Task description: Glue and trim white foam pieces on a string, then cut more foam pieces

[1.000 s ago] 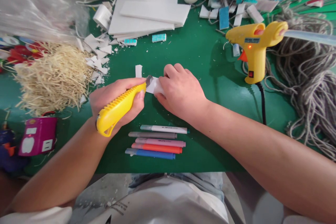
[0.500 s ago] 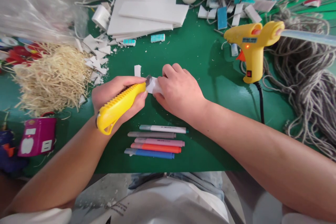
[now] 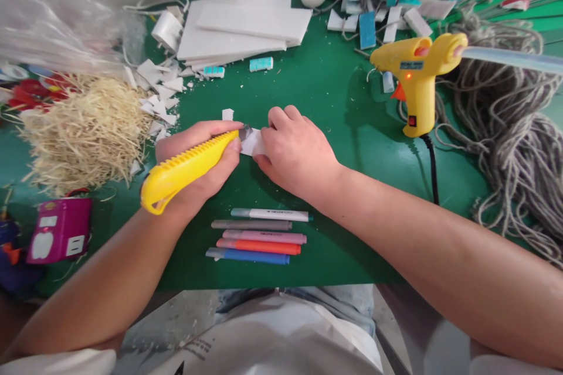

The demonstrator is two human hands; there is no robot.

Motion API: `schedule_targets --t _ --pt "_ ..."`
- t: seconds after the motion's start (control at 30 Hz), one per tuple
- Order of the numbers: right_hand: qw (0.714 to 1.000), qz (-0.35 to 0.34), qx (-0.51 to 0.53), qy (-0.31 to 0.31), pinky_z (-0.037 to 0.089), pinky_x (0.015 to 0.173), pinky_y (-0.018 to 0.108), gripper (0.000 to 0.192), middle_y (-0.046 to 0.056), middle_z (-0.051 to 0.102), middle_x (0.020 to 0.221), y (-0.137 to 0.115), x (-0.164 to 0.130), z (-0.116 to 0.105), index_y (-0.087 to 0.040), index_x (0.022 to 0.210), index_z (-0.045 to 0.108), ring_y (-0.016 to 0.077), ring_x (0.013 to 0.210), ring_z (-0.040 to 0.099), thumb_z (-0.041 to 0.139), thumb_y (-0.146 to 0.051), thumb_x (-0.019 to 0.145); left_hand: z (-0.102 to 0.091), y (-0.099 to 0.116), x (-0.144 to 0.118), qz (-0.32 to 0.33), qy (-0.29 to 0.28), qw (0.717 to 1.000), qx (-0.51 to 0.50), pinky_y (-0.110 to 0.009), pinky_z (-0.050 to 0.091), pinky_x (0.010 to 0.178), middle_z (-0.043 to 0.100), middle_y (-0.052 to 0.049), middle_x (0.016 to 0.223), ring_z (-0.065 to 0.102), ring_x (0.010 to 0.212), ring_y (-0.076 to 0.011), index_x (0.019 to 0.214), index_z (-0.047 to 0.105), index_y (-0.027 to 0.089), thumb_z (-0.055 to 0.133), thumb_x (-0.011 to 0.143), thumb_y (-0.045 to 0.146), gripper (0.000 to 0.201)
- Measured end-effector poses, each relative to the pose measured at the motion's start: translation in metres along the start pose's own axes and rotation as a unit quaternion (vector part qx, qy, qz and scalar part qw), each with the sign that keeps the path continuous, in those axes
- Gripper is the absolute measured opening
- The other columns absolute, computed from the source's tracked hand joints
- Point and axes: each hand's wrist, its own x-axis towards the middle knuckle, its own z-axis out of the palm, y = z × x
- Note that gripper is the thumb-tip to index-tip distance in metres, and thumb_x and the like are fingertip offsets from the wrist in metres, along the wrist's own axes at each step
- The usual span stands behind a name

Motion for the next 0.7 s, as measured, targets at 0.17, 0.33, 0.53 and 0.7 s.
schedule_targets --t 0.17,0.33,0.53,0.7 --pt "1.0 -0.001 0.003 -0.006 0.049 0.078 0.044 0.026 0.019 0.066 0.107 -0.0012 0.0015 -0.0008 -0.008 0.103 0.078 0.0318 0.101 0.054 0.062 -0.026 0.095 0.0002 0.0017 0.0036 0.031 0.0 0.999 0.028 -0.021 0.062 0.077 0.082 0.001 0.093 0.076 0.076 -0.0138 0.103 0.075 0.022 0.066 0.094 0.023 0.013" --pt "1.0 -0.013 0.007 0.01 0.049 0.078 0.043 0.024 0.018 0.065 0.104 0.0014 0.0014 0.0029 -0.008 0.1 0.078 0.0303 0.098 0.053 0.062 -0.025 0.095 0.0014 0.0004 0.004 0.057 0.002 0.997 0.044 -0.023 0.062 0.075 0.081 0.002 0.088 0.077 0.076 -0.0151 0.1 0.073 0.024 0.063 0.093 0.02 0.012" --pt "0.999 -0.022 0.019 0.035 0.049 0.078 0.043 0.023 0.016 0.064 0.101 0.0039 0.0003 0.0061 -0.01 0.097 0.078 0.0288 0.096 0.051 0.061 -0.026 0.095 -0.002 0.0031 0.0039 0.056 -0.006 0.997 0.057 -0.021 0.061 0.075 0.081 0.0 0.086 0.076 0.073 -0.0149 0.097 0.075 0.019 0.062 0.092 0.019 0.014" --pt "0.999 -0.02 0.02 0.033 0.049 0.078 0.044 0.024 0.017 0.064 0.101 0.0036 -0.0001 0.0062 -0.009 0.097 0.078 0.0288 0.095 0.049 0.062 -0.026 0.095 -0.0024 0.0045 0.0026 0.06 -0.005 0.997 0.057 -0.021 0.06 0.075 0.08 0.0 0.084 0.075 0.072 -0.0143 0.096 0.076 0.017 0.062 0.092 0.019 0.015"
